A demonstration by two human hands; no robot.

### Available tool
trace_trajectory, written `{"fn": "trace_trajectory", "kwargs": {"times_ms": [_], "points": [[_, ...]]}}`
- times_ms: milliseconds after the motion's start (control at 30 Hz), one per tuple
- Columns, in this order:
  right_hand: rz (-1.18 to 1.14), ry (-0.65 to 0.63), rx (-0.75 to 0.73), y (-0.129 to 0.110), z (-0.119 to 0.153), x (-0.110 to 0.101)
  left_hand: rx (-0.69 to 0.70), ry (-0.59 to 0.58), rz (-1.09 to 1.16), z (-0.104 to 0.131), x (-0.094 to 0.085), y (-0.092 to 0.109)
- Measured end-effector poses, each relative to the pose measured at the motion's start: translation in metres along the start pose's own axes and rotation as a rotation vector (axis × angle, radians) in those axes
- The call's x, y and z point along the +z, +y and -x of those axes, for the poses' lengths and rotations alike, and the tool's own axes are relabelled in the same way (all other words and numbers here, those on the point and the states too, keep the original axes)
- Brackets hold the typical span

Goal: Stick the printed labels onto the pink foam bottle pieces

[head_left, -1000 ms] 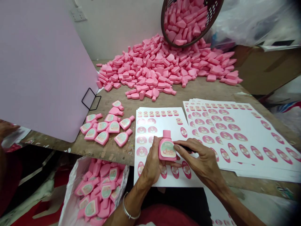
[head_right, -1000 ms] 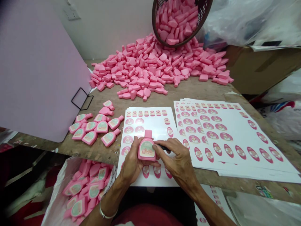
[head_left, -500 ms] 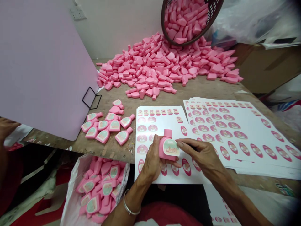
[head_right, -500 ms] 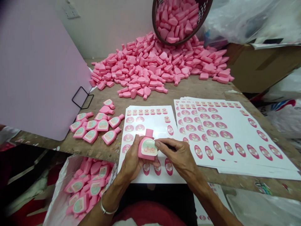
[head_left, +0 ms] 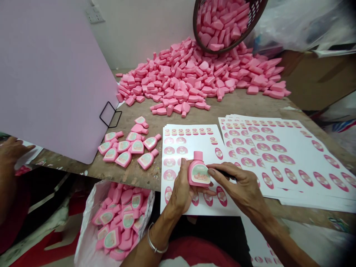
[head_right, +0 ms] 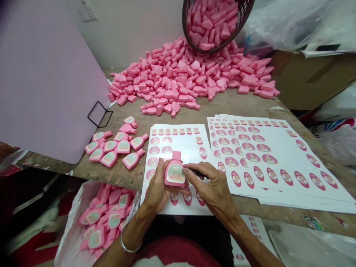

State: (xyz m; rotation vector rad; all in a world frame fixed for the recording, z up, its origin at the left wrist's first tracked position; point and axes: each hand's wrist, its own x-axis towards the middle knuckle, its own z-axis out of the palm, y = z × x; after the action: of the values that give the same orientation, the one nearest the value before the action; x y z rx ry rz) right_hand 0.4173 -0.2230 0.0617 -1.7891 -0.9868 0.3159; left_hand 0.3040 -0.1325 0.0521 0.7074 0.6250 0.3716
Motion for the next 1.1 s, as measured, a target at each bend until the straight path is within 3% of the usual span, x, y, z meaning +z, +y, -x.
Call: {"fn": "trace_trajectory", "kwargs": {"times_ms": [433,633,867,1100], "points": [[0.022,0.009,-0.005,0.002,0.000,-0.001,0.025,-0.023,-0.017,0.001,0.002,0.001],[0.057,0.035,-0.032,0.003,0.001,0.001,0.115,-0.113,-0.073,0.003,0.002,0.003],[0.409,0.112,-0.113,0.009,-0.006,-0.011,0.110,-0.203,-0.103,0.006,-0.005,0.005],[-0.057,-0.084,0.127,0.010,-0.023,0.008,0.042,-0.295,-0.158,0.014,-0.003,0.007]]}}
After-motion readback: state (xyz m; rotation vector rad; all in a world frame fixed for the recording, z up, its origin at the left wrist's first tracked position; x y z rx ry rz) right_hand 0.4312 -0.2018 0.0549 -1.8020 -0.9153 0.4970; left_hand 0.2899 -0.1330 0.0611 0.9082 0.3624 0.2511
